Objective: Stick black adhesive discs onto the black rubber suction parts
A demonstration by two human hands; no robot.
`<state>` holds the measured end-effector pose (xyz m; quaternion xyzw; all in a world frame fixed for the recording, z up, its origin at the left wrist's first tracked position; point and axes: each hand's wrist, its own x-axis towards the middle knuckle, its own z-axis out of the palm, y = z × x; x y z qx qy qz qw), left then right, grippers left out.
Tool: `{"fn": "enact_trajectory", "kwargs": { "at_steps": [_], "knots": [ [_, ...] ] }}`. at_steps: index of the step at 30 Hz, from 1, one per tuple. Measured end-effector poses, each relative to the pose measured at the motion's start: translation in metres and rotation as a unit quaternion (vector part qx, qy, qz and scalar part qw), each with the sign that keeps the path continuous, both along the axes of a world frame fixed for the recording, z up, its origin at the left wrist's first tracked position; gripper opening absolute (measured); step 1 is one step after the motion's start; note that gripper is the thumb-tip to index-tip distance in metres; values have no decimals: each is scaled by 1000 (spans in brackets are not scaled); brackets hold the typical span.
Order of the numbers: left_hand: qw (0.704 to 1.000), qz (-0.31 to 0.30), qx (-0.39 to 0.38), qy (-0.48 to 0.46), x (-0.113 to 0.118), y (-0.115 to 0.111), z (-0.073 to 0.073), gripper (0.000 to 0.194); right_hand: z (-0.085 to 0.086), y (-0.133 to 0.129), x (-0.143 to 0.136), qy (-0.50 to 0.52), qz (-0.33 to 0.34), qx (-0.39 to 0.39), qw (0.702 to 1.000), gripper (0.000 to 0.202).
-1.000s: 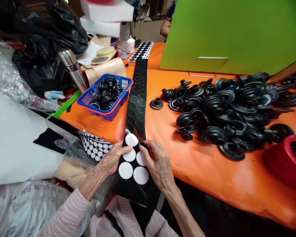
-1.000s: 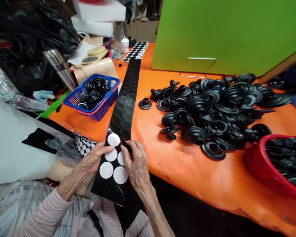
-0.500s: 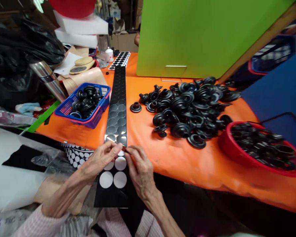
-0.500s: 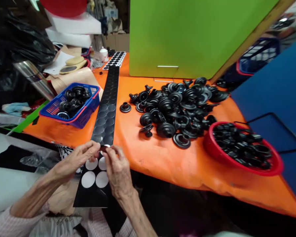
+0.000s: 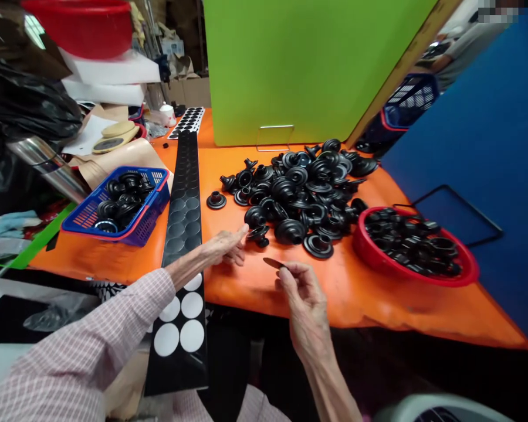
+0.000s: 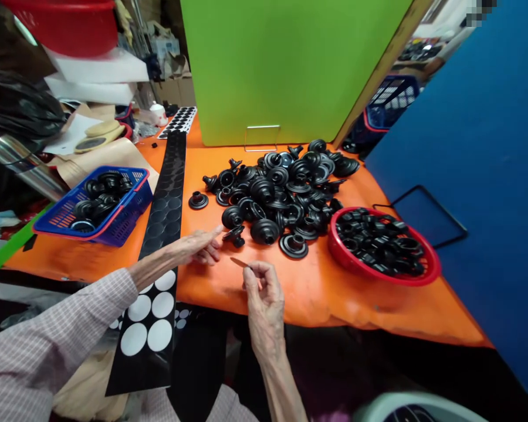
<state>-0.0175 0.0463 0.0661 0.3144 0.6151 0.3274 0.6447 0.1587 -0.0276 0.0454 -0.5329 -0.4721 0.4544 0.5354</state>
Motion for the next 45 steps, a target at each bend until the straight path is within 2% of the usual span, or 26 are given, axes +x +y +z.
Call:
{"fn": "enact_trajectory", "kwargs": {
  "at_steps": [3, 6, 11, 13, 17, 20, 26, 31, 37, 45],
  "knots": [
    [997, 12, 0, -76, 15, 15, -13, 23, -1, -4, 17, -28, 42, -27, 998, 27],
    [994, 44, 8, -104, 24, 11, -11, 16, -4, -5, 24, -35, 74, -36, 996, 25],
    [989, 100, 64, -91, 13, -24, 7, 18, -1, -1, 19, -93, 88, 14, 992, 24],
    [986, 106, 86, -94, 4, -42, 13, 15, 5, -1, 14, -64, 96, 18, 993, 30],
    [983, 113, 57, -136, -13, -73, 17, 20, 15, -4, -1, 31, 139, -51, 988, 27],
    [976, 133, 64, -162, -21, -91, 13, 23, 14, -6, -14, 65, 167, -91, 980, 30],
    [971, 126, 106, -171, -27, -107, 5, 33, 5, -11, -40, 39, 117, -58, 991, 29],
    [972, 119, 98, -175, -27, -112, 7, 38, 9, -14, -56, 12, 97, -48, 994, 28],
    [976, 121, 86, -162, -26, -113, 8, 39, 10, -17, -61, -6, 87, -47, 995, 26],
    [975, 116, 90, -167, -25, -115, 5, 38, 4, -17, -64, 13, 75, -55, 996, 26]
  ]
}}
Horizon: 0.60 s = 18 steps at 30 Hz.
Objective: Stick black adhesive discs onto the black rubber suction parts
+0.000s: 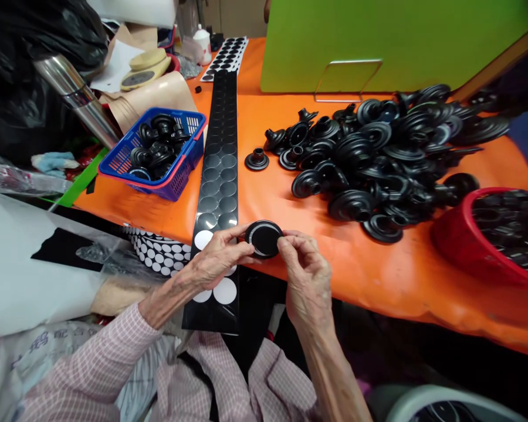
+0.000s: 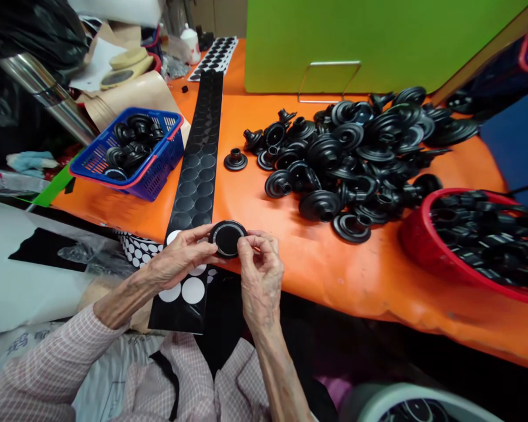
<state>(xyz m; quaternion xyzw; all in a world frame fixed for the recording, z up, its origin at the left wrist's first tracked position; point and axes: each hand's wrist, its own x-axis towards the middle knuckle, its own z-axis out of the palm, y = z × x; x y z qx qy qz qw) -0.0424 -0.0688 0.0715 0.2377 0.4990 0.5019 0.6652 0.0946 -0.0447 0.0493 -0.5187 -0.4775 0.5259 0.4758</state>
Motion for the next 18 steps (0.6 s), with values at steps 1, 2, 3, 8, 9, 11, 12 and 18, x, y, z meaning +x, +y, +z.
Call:
{"fn": "enact_trajectory", "kwargs": {
  "at_steps": [1, 2, 3, 8, 9, 11, 12, 18],
  "knots": [
    [1000, -1, 0, 2, 0, 0, 0, 38, -1, 0, 0, 1, 0, 0, 1000, 25],
    [1000, -2, 1, 4, 0, 0, 0, 38, -2, 0, -1, 0, 0, 1, 1000, 25],
    [1000, -2, 1, 5, 0, 0, -1, 38, -2, 0, -1, -2, -1, 1, 1000, 25],
    [1000, -1, 2, 8, -1, 1, -3, 38, -5, 0, -4, -19, -9, 14, 1000, 25],
    [1000, -2, 4, 6, -1, 1, -4, 38, -5, -1, -4, -24, -10, 19, 999, 24],
    [1000, -3, 6, 0, -1, 1, -4, 36, -5, -1, -5, -37, -13, 30, 999, 23],
    [1000, -2, 7, -3, -1, 1, -4, 35, -5, -1, -6, -45, -15, 37, 998, 23],
    [1000, 3, 15, -18, -2, 2, -9, 30, -11, -3, -9, -101, -38, 89, 990, 19]
  ]
}}
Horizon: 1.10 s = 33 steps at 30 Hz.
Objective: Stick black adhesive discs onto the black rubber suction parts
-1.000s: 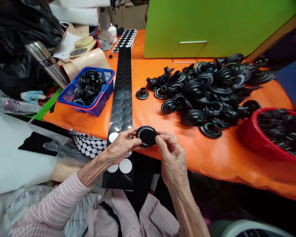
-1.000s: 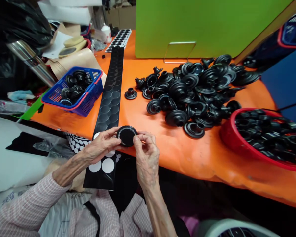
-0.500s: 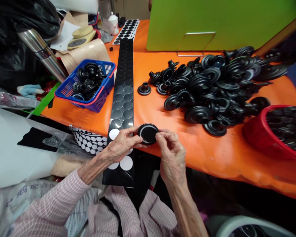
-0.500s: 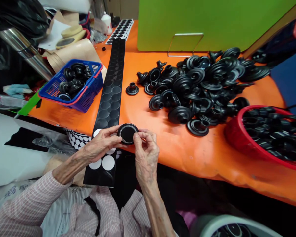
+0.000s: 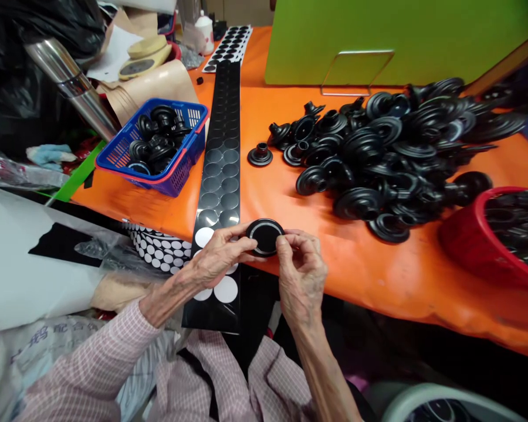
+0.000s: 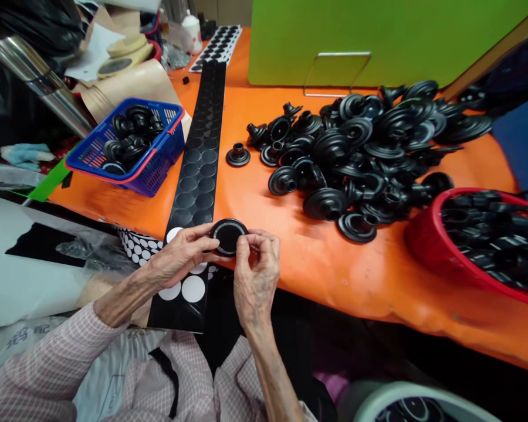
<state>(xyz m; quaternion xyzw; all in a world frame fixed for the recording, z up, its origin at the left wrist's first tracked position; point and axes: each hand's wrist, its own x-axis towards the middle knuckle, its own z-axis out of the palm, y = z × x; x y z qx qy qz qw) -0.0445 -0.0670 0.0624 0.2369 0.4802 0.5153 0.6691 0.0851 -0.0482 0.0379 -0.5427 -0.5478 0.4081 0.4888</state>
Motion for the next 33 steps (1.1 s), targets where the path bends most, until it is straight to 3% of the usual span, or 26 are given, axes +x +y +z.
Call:
{"fn": "enact_trajectory", "kwargs": {
  "at_steps": [8, 12, 17, 20, 22, 25, 27, 29, 31, 33],
  "knots": [
    [1000, 27, -3, 16, -2, -1, -8, 38, -10, -3, -6, -81, -5, 102, 991, 11],
    [999, 43, 5, 24, -4, -2, -9, 31, -12, -4, -8, -165, 4, 169, 972, 10],
    [998, 51, 11, 31, -6, -4, -10, 27, -15, -4, -11, -194, 13, 192, 962, 11],
    [998, 51, 7, 33, -8, -5, -9, 28, -17, -4, -11, -155, 3, 162, 975, 5],
    [998, 50, 4, 30, -9, -6, -7, 28, -17, -2, -9, -103, 1, 99, 990, 13],
    [999, 37, -5, 27, -11, -7, -3, 31, -13, 1, -4, -63, 64, 15, 996, 18],
    [998, 37, -34, 42, -12, -7, 1, 40, -7, 0, -3, -96, 81, 51, 991, 15],
    [997, 36, -51, 34, -11, -6, 5, 44, 1, -3, -4, -147, 67, 143, 977, 9],
    [998, 42, -43, -11, -11, -4, 8, 37, 8, -7, -5, -177, 89, 217, 956, 6],
    [995, 56, -41, -72, -11, -3, 9, 25, 13, -9, -4, -174, 127, 233, 948, 18]
  ]
}}
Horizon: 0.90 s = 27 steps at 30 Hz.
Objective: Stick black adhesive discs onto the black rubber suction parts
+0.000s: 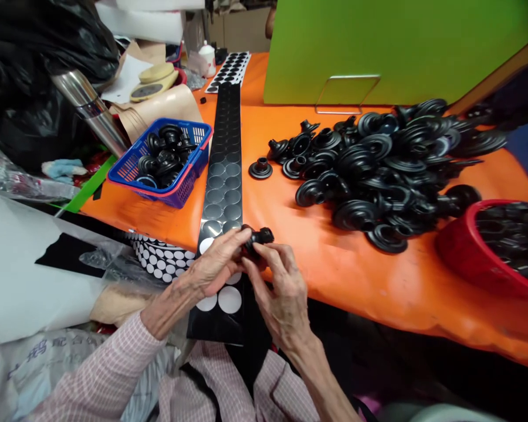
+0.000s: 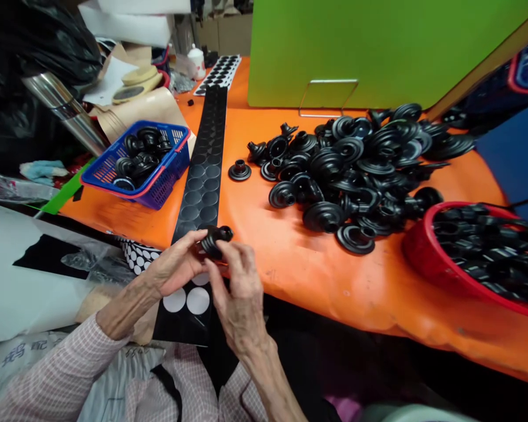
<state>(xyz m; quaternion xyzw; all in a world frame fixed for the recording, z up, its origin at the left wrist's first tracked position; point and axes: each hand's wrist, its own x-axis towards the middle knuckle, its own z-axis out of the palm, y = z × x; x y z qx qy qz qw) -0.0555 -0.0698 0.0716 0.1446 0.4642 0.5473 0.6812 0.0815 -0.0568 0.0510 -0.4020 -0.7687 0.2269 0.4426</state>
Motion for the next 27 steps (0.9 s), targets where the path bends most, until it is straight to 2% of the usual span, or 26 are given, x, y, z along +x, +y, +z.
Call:
{"fn": "enact_trajectory", "kwargs": {
  "at_steps": [4, 7, 9, 12, 13, 15, 17, 19, 21, 24, 27],
  "knots": [
    [1000, 20, -5, -12, -1, -1, -1, 17, 2, 13, 11, -12, 43, -21, 999, 45],
    [999, -12, 37, 27, 1, -4, -1, 19, -3, 25, 14, -38, 107, -9, 994, 33],
    [997, -29, 59, 41, 3, -6, 0, 25, -5, 28, 11, -53, 83, 3, 995, 17],
    [996, -40, 67, 53, 3, -7, 3, 32, -4, 26, 7, -70, 14, -16, 997, 31],
    [995, -44, 66, 55, 3, -8, 3, 32, -2, 25, 7, -68, 13, -35, 997, 33],
    [995, -54, 69, 49, 1, -7, 4, 30, 3, 24, 7, -52, 57, -71, 995, 36],
    [995, -58, 78, 38, 0, -7, 4, 29, 7, 24, 6, -36, 91, -74, 992, 34],
    [995, -55, 79, 31, 0, -7, 3, 27, 8, 25, 5, -43, 67, -48, 996, 29],
    [996, -52, 72, 27, -1, -7, 1, 27, 8, 26, 5, -52, 25, -50, 997, 34],
    [996, -63, 68, 18, -3, -8, -2, 28, 9, 26, 8, 0, 53, -164, 985, 41],
    [993, -85, 75, 23, -5, -7, -1, 30, 11, 27, 11, 88, 88, -306, 944, 45]
  ]
}}
